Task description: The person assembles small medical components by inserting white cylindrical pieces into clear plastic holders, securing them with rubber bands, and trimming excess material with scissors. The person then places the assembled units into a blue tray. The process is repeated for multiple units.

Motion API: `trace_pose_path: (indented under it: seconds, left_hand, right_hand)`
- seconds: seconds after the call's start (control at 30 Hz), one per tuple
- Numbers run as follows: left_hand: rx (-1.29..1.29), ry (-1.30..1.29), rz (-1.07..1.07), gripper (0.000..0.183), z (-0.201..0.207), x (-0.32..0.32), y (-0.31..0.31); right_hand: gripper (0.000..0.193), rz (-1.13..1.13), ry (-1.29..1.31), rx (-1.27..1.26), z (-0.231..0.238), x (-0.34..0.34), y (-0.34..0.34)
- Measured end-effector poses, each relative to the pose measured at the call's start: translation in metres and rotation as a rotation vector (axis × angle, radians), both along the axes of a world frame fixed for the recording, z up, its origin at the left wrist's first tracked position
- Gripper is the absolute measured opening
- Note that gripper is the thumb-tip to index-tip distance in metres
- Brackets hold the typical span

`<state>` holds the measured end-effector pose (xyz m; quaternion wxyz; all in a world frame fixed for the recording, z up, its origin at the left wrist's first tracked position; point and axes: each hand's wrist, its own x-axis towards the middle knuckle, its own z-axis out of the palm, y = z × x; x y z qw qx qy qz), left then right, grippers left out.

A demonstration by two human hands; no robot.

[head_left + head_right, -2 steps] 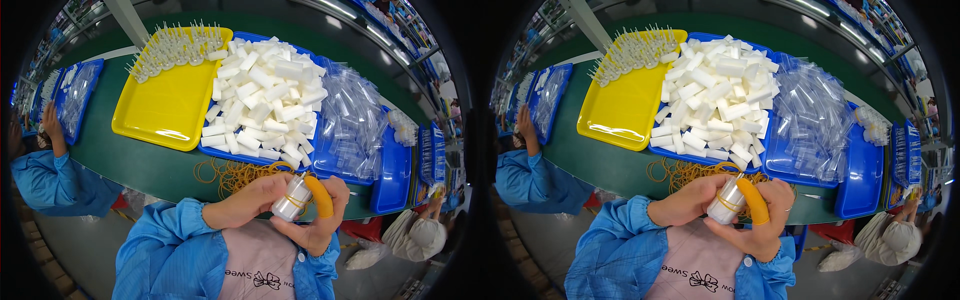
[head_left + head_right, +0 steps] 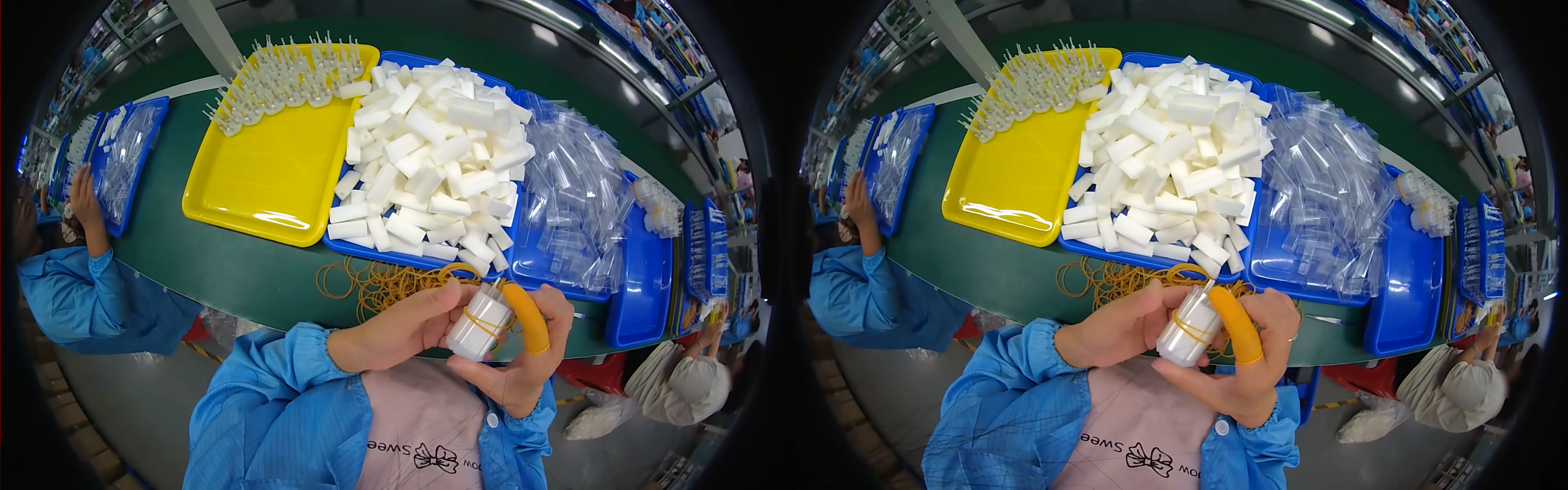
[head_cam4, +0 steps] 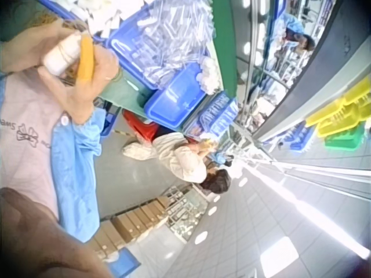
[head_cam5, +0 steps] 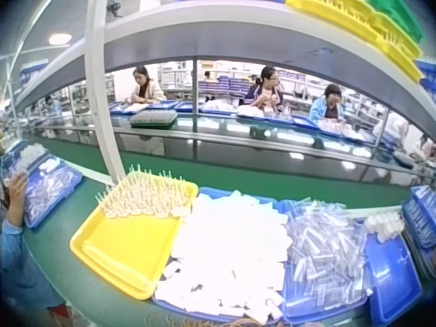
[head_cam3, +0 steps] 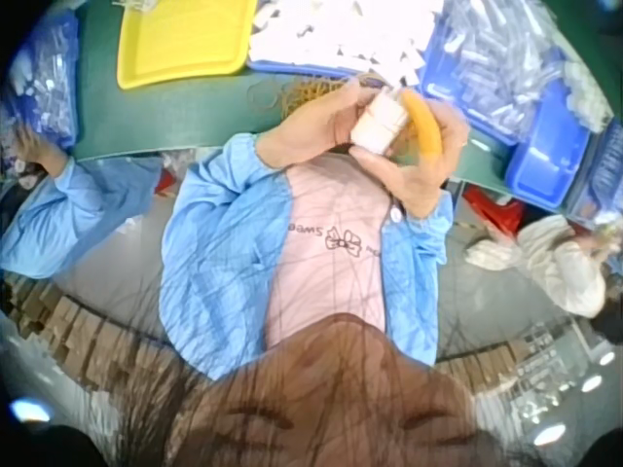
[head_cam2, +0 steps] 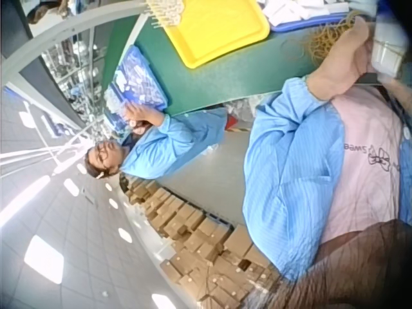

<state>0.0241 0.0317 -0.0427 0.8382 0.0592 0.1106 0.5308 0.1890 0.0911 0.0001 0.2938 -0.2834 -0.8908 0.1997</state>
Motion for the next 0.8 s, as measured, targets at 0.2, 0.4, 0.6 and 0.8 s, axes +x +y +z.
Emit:
trace_pose_path:
  seconds: [0.2, 0.4, 0.6, 0.8]
  left_hand:
    - [0.082, 0.411, 0.06, 0.046, 0.0, 0.003, -0.001]
    - [0.009, 0.037, -0.045, 0.043, -0.005, 0.002, 0.0]
    - [0.133, 0.451, 0.079, 0.044, 0.0, 0.004, -0.001]
    - [0.076, 0.206, -0.025, 0.043, 0.0, 0.0, 0.0]
  right_hand:
    - [0.08, -0.036, 0.024, -0.016, -0.005, -0.006, 0.0]
    - [0.081, 0.021, 0.032, -0.028, -0.004, -0.002, 0.003]
    - [0.08, 0.009, 0.004, -0.038, -0.004, -0.002, 0.004]
    - [0.081, -0.003, 0.015, 0.018, -0.007, 0.001, 0.002]
